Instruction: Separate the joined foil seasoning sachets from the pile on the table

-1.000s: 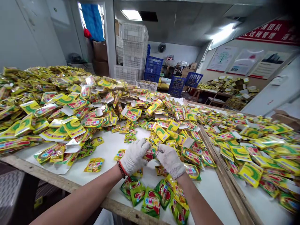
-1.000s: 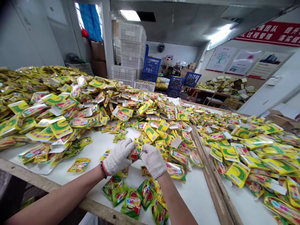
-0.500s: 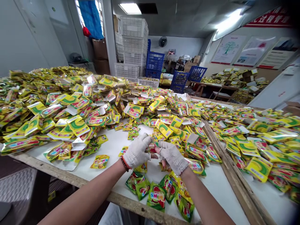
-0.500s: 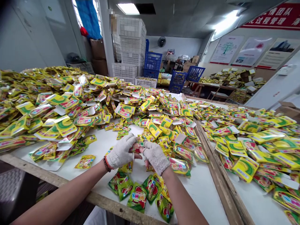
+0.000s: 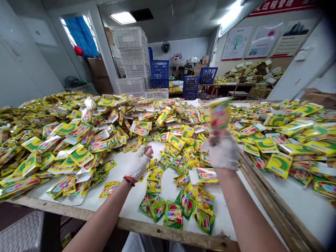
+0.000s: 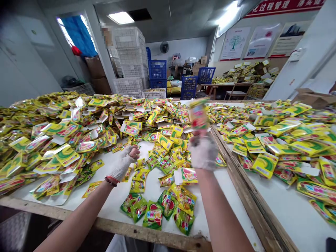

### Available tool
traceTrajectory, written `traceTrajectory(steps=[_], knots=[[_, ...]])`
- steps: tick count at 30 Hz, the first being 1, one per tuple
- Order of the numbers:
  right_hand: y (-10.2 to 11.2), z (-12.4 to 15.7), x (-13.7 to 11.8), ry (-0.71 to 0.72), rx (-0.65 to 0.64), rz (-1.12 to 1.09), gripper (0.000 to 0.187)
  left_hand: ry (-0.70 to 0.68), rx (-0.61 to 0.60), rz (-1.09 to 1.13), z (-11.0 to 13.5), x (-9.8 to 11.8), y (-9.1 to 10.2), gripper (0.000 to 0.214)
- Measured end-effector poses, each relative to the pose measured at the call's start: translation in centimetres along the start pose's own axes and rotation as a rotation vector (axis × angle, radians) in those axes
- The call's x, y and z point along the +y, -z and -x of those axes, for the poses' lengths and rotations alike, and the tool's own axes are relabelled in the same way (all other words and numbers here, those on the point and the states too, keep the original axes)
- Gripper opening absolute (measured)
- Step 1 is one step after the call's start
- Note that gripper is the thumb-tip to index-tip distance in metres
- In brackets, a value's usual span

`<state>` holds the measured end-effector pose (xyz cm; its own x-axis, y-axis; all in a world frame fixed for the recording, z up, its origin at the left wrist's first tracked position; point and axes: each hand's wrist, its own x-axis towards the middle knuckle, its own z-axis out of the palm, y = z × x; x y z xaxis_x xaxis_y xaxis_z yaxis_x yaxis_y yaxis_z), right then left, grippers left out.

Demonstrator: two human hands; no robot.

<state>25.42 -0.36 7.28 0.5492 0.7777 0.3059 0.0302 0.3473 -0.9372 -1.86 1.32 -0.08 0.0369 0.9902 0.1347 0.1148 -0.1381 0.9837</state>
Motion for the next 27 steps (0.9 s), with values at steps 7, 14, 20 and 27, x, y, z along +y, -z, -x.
traceTrajectory(steps=[7,14,20,27], knots=[[0.1,-0.4,1.0,-0.016,-0.111,0.129,0.025,-0.150,-0.024,-1.053,-0.7,-0.3,-3.6,0.033],[-1.2,1.4,5.1,0.020,-0.510,1.134,0.023,-0.132,-0.092,-1.158,0.1,0.7,-4.7,0.024],[-0.8,0.8,5.4,-0.082,-0.634,1.432,0.032,-0.320,-0.056,-1.215,1.2,1.4,-6.6,0.030],[-1.3,1.5,5.8,-0.045,-0.677,1.421,0.036,-0.269,-0.206,-0.998,1.4,0.5,-9.3,0.011]])
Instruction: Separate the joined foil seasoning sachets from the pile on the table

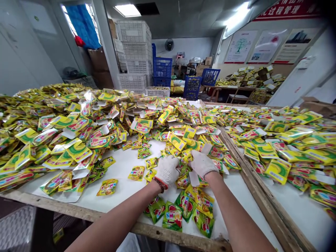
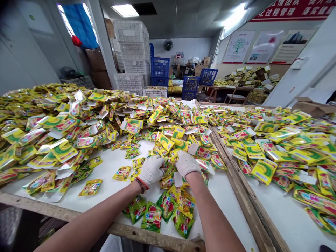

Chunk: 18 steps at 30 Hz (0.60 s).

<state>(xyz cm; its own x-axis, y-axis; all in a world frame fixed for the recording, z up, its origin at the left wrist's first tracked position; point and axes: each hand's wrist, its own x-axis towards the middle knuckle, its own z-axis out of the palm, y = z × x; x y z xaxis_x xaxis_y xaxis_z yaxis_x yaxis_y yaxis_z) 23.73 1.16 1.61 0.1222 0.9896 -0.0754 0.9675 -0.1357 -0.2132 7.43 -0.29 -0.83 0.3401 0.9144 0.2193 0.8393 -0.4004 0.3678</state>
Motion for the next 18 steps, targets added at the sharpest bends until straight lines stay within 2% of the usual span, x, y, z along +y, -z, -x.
traceTrajectory(steps=[2,6,8,10,12,13,16,18], knots=[[0.0,-0.1,0.2,0.024,0.003,-0.013,0.031,0.058,0.035,0.204,0.2,-0.9,0.3,0.009],[0.8,-0.1,0.5,0.076,0.050,-0.070,0.016,0.240,0.204,0.689,0.2,-3.2,1.1,0.012],[1.4,0.3,0.1,0.115,0.079,-0.259,0.010,0.353,0.231,0.952,-0.1,-3.9,1.4,0.014],[1.6,1.0,-0.8,0.156,0.045,-0.586,0.014,0.426,0.208,1.193,-0.4,-3.9,1.7,0.025],[1.3,1.5,-1.8,0.178,-0.030,-0.830,0.016,0.419,0.157,1.368,-0.3,-3.5,1.9,0.035],[1.1,1.7,-2.3,0.189,-0.047,-0.870,0.016,0.403,0.130,1.432,-0.2,-3.3,2.0,0.037],[0.2,1.8,-3.1,0.203,-0.009,-0.791,0.017,0.360,0.068,1.526,0.2,-2.6,2.3,0.042],[-0.3,1.7,-3.3,0.188,0.021,-0.750,0.018,0.355,0.070,1.528,0.4,-2.5,2.3,0.046]])
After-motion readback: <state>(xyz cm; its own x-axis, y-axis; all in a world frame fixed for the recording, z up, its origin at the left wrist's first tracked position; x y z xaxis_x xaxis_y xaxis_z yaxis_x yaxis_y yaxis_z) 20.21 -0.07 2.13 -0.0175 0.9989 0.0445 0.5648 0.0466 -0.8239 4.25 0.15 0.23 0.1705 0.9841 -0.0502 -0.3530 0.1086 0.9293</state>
